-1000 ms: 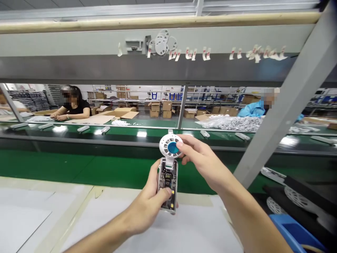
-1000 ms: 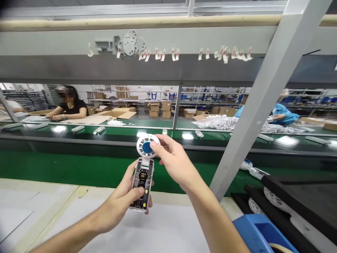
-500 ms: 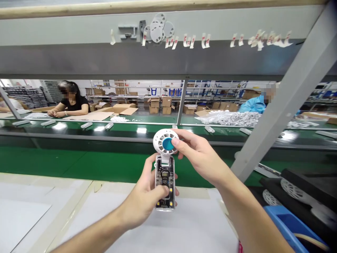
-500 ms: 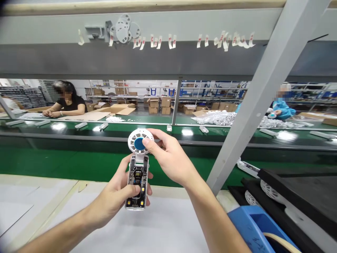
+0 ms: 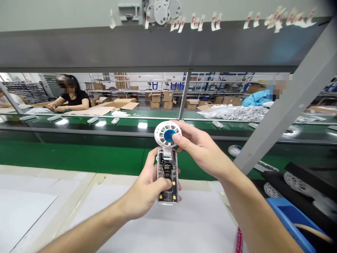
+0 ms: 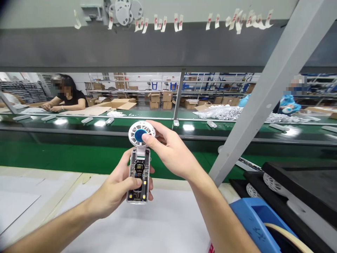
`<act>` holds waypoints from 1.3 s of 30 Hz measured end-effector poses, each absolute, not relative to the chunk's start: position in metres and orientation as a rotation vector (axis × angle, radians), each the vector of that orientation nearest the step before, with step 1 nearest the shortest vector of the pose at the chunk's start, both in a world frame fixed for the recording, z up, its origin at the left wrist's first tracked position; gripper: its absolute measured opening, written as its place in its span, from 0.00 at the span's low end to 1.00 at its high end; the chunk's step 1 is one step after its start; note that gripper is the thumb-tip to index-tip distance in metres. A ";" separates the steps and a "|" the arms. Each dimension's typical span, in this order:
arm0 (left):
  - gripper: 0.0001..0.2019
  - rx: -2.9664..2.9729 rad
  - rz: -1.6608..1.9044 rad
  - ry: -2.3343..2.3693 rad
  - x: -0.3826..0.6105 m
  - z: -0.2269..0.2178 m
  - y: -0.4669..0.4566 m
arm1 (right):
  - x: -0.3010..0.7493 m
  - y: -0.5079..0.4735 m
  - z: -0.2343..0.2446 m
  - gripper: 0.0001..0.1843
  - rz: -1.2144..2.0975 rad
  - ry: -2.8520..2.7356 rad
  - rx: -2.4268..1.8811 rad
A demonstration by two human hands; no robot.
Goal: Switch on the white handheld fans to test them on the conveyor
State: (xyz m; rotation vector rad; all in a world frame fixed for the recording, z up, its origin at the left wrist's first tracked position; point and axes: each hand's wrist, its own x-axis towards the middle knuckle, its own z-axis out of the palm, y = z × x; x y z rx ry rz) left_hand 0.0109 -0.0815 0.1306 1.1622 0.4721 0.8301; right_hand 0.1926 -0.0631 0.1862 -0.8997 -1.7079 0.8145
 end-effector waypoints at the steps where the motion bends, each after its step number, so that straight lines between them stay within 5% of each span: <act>1: 0.32 1.162 0.830 0.474 0.011 0.131 -0.082 | 0.193 -0.063 0.186 0.23 0.812 -1.710 -0.895; 13: 0.38 1.190 0.802 0.442 0.007 0.132 -0.082 | 0.195 -0.062 0.186 0.23 0.776 -1.749 -0.841; 39: 0.33 1.232 0.874 0.447 -0.001 0.143 -0.080 | 0.222 -0.046 0.178 0.33 0.657 -1.716 -1.133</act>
